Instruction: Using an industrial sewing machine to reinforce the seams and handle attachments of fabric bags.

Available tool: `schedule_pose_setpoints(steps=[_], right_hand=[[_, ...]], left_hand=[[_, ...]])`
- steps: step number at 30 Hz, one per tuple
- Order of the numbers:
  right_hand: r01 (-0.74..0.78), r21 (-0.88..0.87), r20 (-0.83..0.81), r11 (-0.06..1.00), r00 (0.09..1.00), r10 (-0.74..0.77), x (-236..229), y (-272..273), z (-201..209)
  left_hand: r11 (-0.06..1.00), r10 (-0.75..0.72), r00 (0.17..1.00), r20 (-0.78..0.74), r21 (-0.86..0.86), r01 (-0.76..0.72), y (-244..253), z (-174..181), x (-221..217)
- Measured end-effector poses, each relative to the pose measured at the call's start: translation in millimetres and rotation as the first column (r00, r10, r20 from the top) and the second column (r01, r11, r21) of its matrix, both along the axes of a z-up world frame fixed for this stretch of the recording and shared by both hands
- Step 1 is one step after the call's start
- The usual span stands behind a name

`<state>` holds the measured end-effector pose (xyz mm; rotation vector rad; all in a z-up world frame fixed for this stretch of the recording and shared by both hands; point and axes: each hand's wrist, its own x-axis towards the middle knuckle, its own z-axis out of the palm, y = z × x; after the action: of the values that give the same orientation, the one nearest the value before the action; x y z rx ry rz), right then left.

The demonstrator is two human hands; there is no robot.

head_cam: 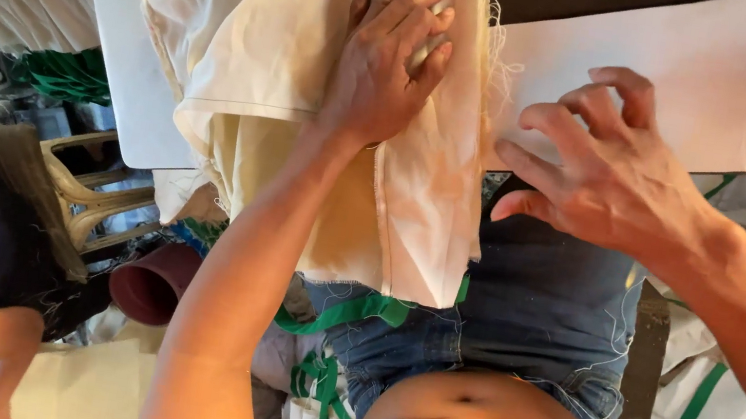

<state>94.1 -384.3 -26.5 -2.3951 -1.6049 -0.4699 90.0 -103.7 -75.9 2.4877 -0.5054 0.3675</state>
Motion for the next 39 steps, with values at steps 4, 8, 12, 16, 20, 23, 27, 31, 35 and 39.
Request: schedule_pose_setpoints(steps=[4, 8, 12, 16, 20, 23, 27, 31, 35, 39], right_hand=[[-0.046, -0.035, 0.002, 0.998, 0.999, 0.046, 1, -3, -8], [-0.03, -0.045, 0.053, 0.999, 0.998, 0.032, 5, 0, -7], [-0.029, -0.012, 0.041, 1.0, 0.999, 0.029, 11, 2, -7], [-0.12, 0.073, -0.111, 0.99, 0.986, 0.128, 13, 1, -3], [-0.17, 0.047, -0.058, 0.984, 0.983, 0.173, 6, 1, -10], [-0.036, -0.05, 0.029, 0.998, 0.999, 0.038, 5, 2, -12], [0.017, -0.099, 0.082, 0.995, 0.997, -0.009, 3, 3, -15], [0.028, -0.062, 0.088, 0.998, 0.996, -0.022, 6, 5, -17], [0.01, -0.054, 0.041, 0.998, 0.999, -0.008, 6, 9, -13], [-0.118, -0.008, -0.113, 0.993, 0.987, 0.116, 11, 9, -13]], left_hand=[[1.0, -0.005, 1.0, 0.011, -0.002, 0.005, 0, 0, 1], [0.999, -0.008, 1.0, -0.021, -0.042, 0.007, -1, 3, 0], [0.999, -0.007, 1.0, -0.018, -0.031, 0.007, -1, 5, 1], [0.999, -0.002, 1.0, -0.003, -0.044, 0.002, -2, 2, 1], [0.999, -0.005, 1.0, -0.017, -0.048, 0.005, -2, 4, 1], [0.999, -0.013, 1.0, -0.007, -0.041, 0.013, -2, 4, 0], [0.999, -0.002, 1.0, -0.025, -0.045, 0.001, -2, 6, 0], [0.999, -0.004, 1.0, -0.016, -0.05, 0.003, -2, 4, 1], [0.999, 0.004, 1.0, 0.002, -0.035, -0.004, -2, 4, 1], [1.0, 0.008, 1.0, 0.008, -0.019, -0.008, -2, 6, 1]])
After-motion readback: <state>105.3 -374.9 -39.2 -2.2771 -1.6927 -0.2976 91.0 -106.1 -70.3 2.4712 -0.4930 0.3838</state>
